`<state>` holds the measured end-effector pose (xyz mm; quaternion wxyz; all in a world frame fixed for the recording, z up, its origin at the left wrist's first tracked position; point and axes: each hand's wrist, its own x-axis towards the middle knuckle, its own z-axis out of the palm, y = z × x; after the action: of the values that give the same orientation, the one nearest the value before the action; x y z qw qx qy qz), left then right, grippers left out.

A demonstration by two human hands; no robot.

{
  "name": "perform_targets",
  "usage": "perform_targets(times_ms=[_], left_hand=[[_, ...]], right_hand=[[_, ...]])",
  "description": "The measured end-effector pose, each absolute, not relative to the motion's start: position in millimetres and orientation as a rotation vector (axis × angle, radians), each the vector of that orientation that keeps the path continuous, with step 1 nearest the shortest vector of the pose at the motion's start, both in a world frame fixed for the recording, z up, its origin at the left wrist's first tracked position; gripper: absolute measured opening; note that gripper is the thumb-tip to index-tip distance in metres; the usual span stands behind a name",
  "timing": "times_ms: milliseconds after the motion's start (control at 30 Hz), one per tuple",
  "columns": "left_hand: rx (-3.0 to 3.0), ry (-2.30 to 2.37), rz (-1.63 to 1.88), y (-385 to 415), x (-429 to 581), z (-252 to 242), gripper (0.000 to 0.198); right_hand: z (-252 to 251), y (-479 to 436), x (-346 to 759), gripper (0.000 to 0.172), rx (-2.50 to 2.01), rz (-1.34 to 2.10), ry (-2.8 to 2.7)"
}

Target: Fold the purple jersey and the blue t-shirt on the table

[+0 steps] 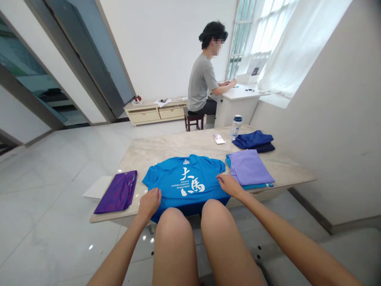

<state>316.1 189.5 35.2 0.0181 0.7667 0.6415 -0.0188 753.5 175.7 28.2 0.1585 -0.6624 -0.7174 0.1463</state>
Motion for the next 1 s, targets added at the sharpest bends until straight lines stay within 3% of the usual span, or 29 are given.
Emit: perform_targets(times_ms=[67, 167, 367, 500, 600, 700, 833, 900, 1000], left_hand=[[2.336, 2.034, -0.045, 205, 318, 33, 0.049], [2.180, 2.154, -0.013, 224, 326, 24, 0.059], [2.121, 2.154, -0.041, 259, 324, 21, 0.059], [2.221, 2.086, 0.304, 308, 306, 28, 0.047], [2.224, 2.097, 0.319, 349, 294, 23, 0.061], [2.124, 2.059, 0.183, 382, 289, 18, 0.066], [2.063, 1.918, 0.082, 394, 292, 30, 0.025], [2.155, 1.886, 0.278, 377, 291, 42, 0.018], [2.370, 1.760, 0.696, 321, 278, 51, 0.024]], right_hand=[[33, 206, 769, 0.039, -2.007, 0.400, -1.887], [32, 251, 786, 0.037, -2.185, 0.354, -1.763], [16, 327, 793, 0.037, -2.262, 0.388, -1.834], [8, 363, 775, 0.048, -2.218, 0.456, -1.974], [9, 382, 759, 0.055, -2.217, 0.552, -2.106], [17, 391, 747, 0.036, -2.128, 0.620, -2.216], [37, 372, 739, 0.019, -1.955, 0.450, -2.182], [47, 343, 740, 0.013, -1.769, 0.248, -2.138], [56, 280, 751, 0.014, -1.460, 0.018, -2.251]])
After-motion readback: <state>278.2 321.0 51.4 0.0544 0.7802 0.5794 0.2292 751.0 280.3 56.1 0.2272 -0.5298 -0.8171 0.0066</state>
